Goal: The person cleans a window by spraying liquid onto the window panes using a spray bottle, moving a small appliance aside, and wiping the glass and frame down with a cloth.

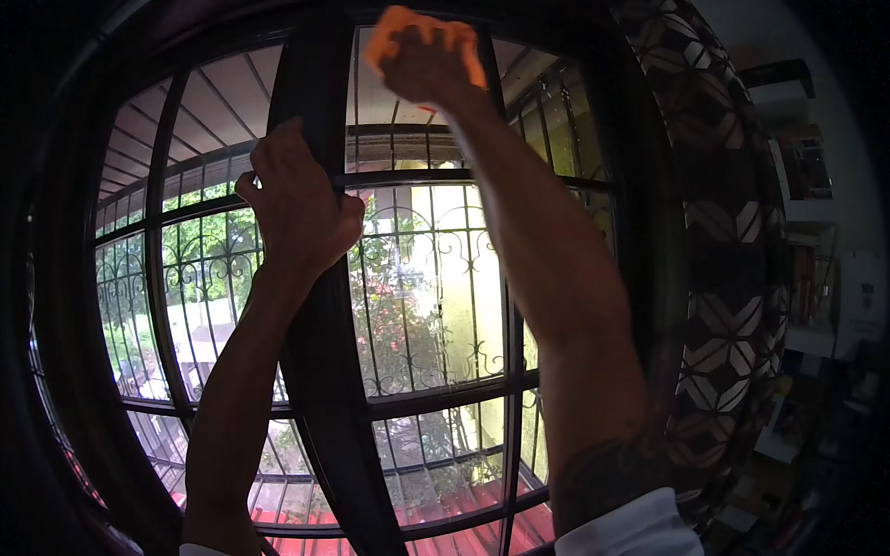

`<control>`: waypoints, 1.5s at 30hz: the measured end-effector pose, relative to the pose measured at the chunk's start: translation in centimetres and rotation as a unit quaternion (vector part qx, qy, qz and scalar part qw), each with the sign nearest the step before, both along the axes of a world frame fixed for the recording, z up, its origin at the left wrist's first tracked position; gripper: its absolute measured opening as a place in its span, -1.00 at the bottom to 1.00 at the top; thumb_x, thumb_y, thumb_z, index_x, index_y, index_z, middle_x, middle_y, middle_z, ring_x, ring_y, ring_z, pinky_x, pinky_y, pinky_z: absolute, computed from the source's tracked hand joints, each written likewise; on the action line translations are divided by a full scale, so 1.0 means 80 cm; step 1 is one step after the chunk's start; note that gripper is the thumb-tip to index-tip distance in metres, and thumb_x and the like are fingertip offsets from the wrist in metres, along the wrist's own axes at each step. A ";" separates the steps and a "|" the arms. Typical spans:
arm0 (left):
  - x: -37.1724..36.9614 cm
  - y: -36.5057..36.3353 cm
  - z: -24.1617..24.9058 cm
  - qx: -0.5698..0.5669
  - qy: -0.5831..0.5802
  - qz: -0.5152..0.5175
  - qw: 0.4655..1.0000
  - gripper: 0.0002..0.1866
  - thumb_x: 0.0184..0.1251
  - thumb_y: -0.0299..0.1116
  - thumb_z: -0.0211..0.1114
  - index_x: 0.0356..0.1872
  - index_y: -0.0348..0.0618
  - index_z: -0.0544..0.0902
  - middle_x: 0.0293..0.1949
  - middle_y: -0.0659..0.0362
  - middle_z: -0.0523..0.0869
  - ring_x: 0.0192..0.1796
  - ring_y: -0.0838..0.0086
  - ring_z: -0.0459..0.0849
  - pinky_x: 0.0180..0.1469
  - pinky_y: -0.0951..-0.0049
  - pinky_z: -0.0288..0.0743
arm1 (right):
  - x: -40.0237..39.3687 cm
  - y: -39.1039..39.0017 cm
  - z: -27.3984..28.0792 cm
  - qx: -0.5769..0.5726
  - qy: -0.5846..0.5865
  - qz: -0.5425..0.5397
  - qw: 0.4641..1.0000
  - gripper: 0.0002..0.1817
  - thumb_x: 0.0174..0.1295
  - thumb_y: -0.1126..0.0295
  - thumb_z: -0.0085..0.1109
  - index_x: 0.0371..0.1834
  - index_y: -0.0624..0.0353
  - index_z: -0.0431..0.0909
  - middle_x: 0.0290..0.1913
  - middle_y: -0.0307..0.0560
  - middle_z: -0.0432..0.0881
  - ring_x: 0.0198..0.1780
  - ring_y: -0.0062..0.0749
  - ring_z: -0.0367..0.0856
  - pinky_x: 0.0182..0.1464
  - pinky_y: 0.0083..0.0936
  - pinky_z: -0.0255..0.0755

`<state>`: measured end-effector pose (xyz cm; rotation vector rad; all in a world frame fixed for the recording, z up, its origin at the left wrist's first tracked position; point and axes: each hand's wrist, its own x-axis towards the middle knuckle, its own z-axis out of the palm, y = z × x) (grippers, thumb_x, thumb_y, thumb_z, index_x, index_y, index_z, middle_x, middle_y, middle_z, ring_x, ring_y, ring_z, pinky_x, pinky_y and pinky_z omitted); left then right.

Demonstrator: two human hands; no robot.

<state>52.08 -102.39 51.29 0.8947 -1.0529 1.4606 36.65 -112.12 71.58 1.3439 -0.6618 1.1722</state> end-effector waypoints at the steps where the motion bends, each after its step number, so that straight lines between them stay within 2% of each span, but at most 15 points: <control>1: -0.003 -0.002 0.001 -0.006 -0.005 0.006 1.000 -0.01 -0.18 -0.27 0.45 0.35 -0.42 0.17 0.23 -0.13 0.34 0.33 0.04 0.29 0.15 -0.19 0.17 | 0.018 0.000 0.002 0.006 0.013 0.035 0.999 -0.32 0.43 -0.13 -0.26 0.49 0.00 0.30 0.50 0.04 0.29 0.50 0.18 0.19 0.48 0.24 0.01; 3: -0.001 -0.002 0.000 -0.004 -0.007 -0.004 1.000 -0.01 -0.17 -0.27 0.45 0.35 -0.42 0.17 0.23 -0.13 0.35 0.35 0.04 0.29 0.16 -0.17 0.16 | 0.041 0.028 -0.029 0.001 -0.001 0.138 0.990 -0.31 0.42 -0.14 -0.26 0.50 -0.02 0.30 0.53 -0.02 0.27 0.57 0.09 0.11 0.55 0.13 -0.06; 7: 0.004 -0.002 0.002 -0.010 -0.019 -0.004 1.000 -0.04 -0.19 -0.30 0.41 0.33 -0.44 0.18 0.22 -0.18 0.34 0.32 0.02 0.30 0.09 -0.17 0.20 | -0.017 0.002 -0.005 -0.006 0.011 0.059 0.998 -0.33 0.45 -0.13 -0.28 0.46 0.02 0.36 0.51 0.05 0.28 0.52 0.17 0.18 0.54 0.09 0.03; 11: 0.004 -0.002 0.002 -0.018 -0.031 0.030 0.999 -0.11 -0.18 -0.30 0.35 0.28 -0.43 0.23 0.20 -0.22 0.34 0.28 -0.01 0.31 0.03 -0.20 0.24 | -0.033 0.006 -0.005 0.055 -0.035 -0.025 0.998 -0.35 0.45 -0.04 -0.29 0.53 -0.02 0.28 0.56 0.07 0.18 0.54 0.30 0.08 0.53 0.18 0.01; 12: 0.003 0.002 0.002 -0.018 -0.031 0.035 0.999 -0.11 -0.18 -0.30 0.35 0.28 -0.43 0.23 0.20 -0.22 0.34 0.28 -0.01 0.31 0.03 -0.20 0.24 | -0.020 0.008 -0.007 0.073 -0.069 0.062 0.993 -0.35 0.44 -0.06 -0.30 0.56 -0.12 0.22 0.58 0.01 0.14 0.58 0.24 0.01 0.55 0.24 -0.09; 14: -0.001 0.011 0.006 0.028 -0.010 0.023 0.999 -0.17 -0.03 -0.20 0.35 0.31 -0.35 0.28 0.24 -0.11 0.36 0.33 0.03 0.32 0.15 -0.21 0.19 | 0.007 0.012 -0.009 0.029 -0.036 0.089 0.995 -0.33 0.43 -0.13 -0.30 0.53 -0.12 0.26 0.57 0.01 0.18 0.57 0.20 0.06 0.53 0.24 -0.05; 19: -0.005 0.001 0.085 -0.020 -0.089 0.048 0.995 -0.44 0.22 -0.27 0.20 0.25 -0.24 0.40 0.30 -0.04 0.37 0.36 0.02 0.33 0.13 -0.31 0.24 | 0.013 0.017 -0.014 -0.006 0.008 0.100 0.995 -0.31 0.41 -0.24 -0.28 0.53 -0.25 0.26 0.60 -0.19 0.14 0.60 0.14 -0.01 0.50 0.30 -0.12; 21: -0.004 0.002 0.116 0.045 -0.048 0.099 0.993 -0.45 0.22 -0.26 0.22 0.23 -0.24 0.41 0.32 -0.03 0.38 0.36 0.03 0.34 0.13 -0.31 0.25 | -0.002 0.016 -0.018 0.046 -0.079 0.077 0.993 -0.28 0.38 -0.29 -0.30 0.56 -0.32 0.21 0.64 -0.27 0.05 0.61 0.17 -0.04 0.48 0.39 -0.19; 24: 0.002 0.001 0.128 0.030 -0.038 0.128 0.991 -0.51 0.27 -0.28 0.25 0.18 -0.24 0.43 0.31 0.00 0.40 0.33 0.06 0.38 0.10 -0.29 0.26 | 0.004 0.030 -0.024 0.068 -0.078 0.029 0.994 -0.27 0.37 -0.30 -0.29 0.56 -0.31 0.20 0.64 -0.26 0.05 0.61 0.18 -0.04 0.48 0.43 -0.23; 30: 0.001 -0.012 0.133 -0.003 -0.031 0.124 0.992 -0.55 0.34 -0.27 0.26 0.15 -0.28 0.43 0.28 -0.05 0.41 0.28 0.04 0.42 0.06 -0.29 0.28 | 0.012 0.022 -0.016 0.022 0.015 0.135 0.991 -0.30 0.39 -0.16 -0.27 0.57 -0.24 0.19 0.64 -0.18 0.05 0.64 0.12 -0.12 0.51 0.47 -0.33; 33: -0.004 -0.013 0.132 -0.013 -0.010 0.124 0.992 -0.53 0.34 -0.25 0.26 0.17 -0.30 0.41 0.27 -0.10 0.41 0.27 0.02 0.43 0.04 -0.31 0.30 | -0.004 0.023 -0.014 0.059 -0.068 0.122 0.988 -0.29 0.38 -0.15 -0.27 0.59 -0.26 0.15 0.64 -0.17 0.05 0.64 0.16 -0.12 0.51 0.49 -0.35; 35: -0.004 -0.016 0.131 -0.015 0.002 0.126 0.992 -0.52 0.34 -0.25 0.27 0.18 -0.31 0.41 0.27 -0.12 0.41 0.28 0.01 0.43 0.03 -0.32 0.31 | 0.013 0.030 -0.021 0.081 -0.100 0.123 0.984 -0.30 0.39 -0.14 -0.29 0.60 -0.25 0.13 0.64 -0.16 0.06 0.63 0.18 -0.10 0.50 0.50 -0.34; 37: -0.003 -0.013 0.130 -0.009 -0.003 0.130 0.991 -0.50 0.33 -0.25 0.27 0.18 -0.33 0.40 0.28 -0.13 0.41 0.29 -0.01 0.42 0.02 -0.31 0.32 | 0.032 0.036 -0.021 0.047 -0.015 0.124 0.991 -0.33 0.41 -0.08 -0.31 0.56 -0.14 0.19 0.62 -0.15 0.11 0.62 0.14 -0.05 0.49 0.53 -0.32; 39: -0.001 -0.009 0.128 0.002 -0.002 0.124 0.992 -0.49 0.33 -0.25 0.27 0.18 -0.34 0.39 0.28 -0.14 0.41 0.30 -0.02 0.41 0.01 -0.31 0.33 | 0.040 0.026 -0.020 -0.051 -0.030 0.112 0.992 -0.38 0.43 -0.11 -0.24 0.46 -0.12 0.37 0.49 -0.03 0.31 0.55 0.06 0.17 0.47 0.30 0.02; 45: -0.003 -0.011 0.127 -0.013 0.008 0.135 0.991 -0.46 0.33 -0.24 0.27 0.21 -0.35 0.37 0.29 -0.12 0.40 0.32 -0.03 0.40 0.01 -0.31 0.34 | -0.033 0.015 -0.003 0.021 -0.057 0.078 0.995 -0.36 0.37 0.00 -0.17 0.47 0.03 0.36 0.43 0.07 0.38 0.46 0.04 0.32 0.48 0.12 0.12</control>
